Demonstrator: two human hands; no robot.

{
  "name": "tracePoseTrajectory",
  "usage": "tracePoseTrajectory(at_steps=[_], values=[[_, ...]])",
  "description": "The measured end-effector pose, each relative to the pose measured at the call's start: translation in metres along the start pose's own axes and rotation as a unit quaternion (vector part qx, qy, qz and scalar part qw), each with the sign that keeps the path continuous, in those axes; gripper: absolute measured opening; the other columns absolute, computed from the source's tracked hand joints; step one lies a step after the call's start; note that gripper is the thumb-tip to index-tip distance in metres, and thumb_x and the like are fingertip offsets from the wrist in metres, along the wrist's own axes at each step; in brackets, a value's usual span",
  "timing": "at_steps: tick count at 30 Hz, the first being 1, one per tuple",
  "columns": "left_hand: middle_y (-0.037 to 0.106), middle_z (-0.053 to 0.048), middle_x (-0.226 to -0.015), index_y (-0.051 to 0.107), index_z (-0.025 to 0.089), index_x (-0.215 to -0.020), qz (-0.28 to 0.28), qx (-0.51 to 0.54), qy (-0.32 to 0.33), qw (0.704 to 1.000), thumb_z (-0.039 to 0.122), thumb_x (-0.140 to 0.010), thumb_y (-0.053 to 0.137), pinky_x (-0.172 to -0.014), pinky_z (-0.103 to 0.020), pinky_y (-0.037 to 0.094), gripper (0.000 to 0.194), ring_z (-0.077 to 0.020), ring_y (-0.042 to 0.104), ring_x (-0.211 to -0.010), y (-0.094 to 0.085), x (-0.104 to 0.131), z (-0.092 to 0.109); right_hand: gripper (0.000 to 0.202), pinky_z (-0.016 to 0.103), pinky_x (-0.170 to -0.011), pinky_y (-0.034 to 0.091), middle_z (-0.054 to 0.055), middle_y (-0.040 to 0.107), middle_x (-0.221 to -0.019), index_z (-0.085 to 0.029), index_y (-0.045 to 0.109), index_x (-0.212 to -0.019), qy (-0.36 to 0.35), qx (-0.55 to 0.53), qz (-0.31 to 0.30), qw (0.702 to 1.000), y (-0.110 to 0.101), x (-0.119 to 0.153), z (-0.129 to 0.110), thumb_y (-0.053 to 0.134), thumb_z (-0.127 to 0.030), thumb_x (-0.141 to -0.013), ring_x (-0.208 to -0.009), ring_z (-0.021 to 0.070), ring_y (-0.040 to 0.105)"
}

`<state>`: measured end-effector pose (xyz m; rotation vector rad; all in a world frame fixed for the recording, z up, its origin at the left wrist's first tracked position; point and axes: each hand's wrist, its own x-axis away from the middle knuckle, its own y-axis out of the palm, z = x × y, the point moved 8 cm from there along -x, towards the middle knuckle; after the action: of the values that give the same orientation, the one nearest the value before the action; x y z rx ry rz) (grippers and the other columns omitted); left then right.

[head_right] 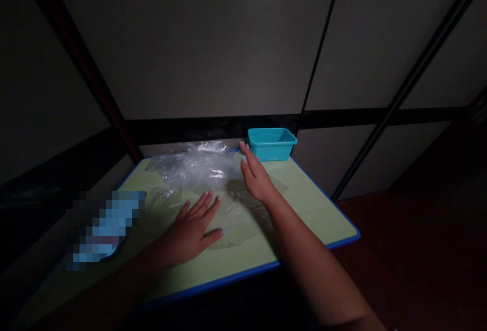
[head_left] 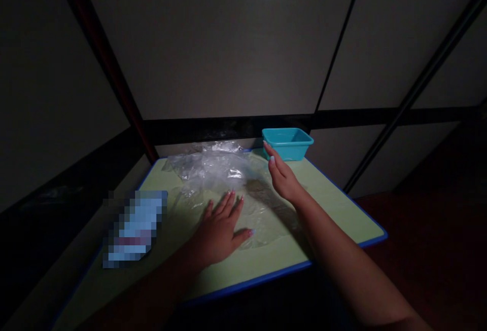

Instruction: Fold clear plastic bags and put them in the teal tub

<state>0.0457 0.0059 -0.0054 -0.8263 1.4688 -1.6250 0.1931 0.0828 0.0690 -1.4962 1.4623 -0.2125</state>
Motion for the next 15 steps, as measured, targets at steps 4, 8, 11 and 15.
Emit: tracePoseTrajectory(at_steps=[4,8,11,15], values=[[0.016,-0.014,-0.152,0.025,0.017,-0.145,0.032,-0.003,-0.004,0.999,0.057,-0.088,0.037,-0.108,-0.058,0.018,0.071,-0.0285,0.014,-0.14,-0.001,-0.002,0.001,0.058,0.042,-0.113,0.016,0.003,0.008,-0.155,-0.019,-0.003,-0.149,0.032,0.001,-0.017,0.999,0.005,-0.003,0.011,0.0,-0.043,-0.096,-0.142,0.015,0.006],[0.017,-0.016,-0.151,0.025,0.012,-0.145,0.038,-0.017,-0.043,0.998,0.057,-0.088,0.035,-0.107,-0.058,0.02,0.073,-0.0294,0.015,-0.14,0.001,-0.004,-0.008,0.061,0.055,-0.11,0.009,0.004,-0.002,-0.155,-0.02,-0.002,-0.149,0.045,0.041,-0.159,0.985,0.038,0.007,0.011,0.014,-0.046,-0.095,-0.142,0.0208,-0.003],[0.018,-0.018,-0.151,0.026,0.01,-0.144,0.019,-0.016,-0.054,0.998,0.058,-0.088,0.032,-0.106,-0.059,0.021,0.074,-0.0307,0.016,-0.14,0.008,-0.004,-0.011,0.062,0.057,-0.109,0.003,0.005,-0.002,-0.154,-0.019,0.0,-0.149,0.011,0.063,-0.24,0.969,0.062,0.021,-0.002,0.016,-0.047,-0.095,-0.142,0.021,-0.003],[0.019,-0.019,-0.15,0.032,0.007,-0.141,0.01,-0.024,-0.054,0.998,0.06,-0.088,0.029,-0.107,-0.057,0.021,0.075,-0.0307,0.017,-0.14,0.013,-0.003,-0.01,0.063,0.056,-0.11,0.0,0.006,0.002,-0.154,-0.018,0.004,-0.149,-0.041,0.083,-0.294,0.951,0.085,0.037,-0.019,0.011,-0.05,-0.095,-0.142,0.0211,-0.001]])
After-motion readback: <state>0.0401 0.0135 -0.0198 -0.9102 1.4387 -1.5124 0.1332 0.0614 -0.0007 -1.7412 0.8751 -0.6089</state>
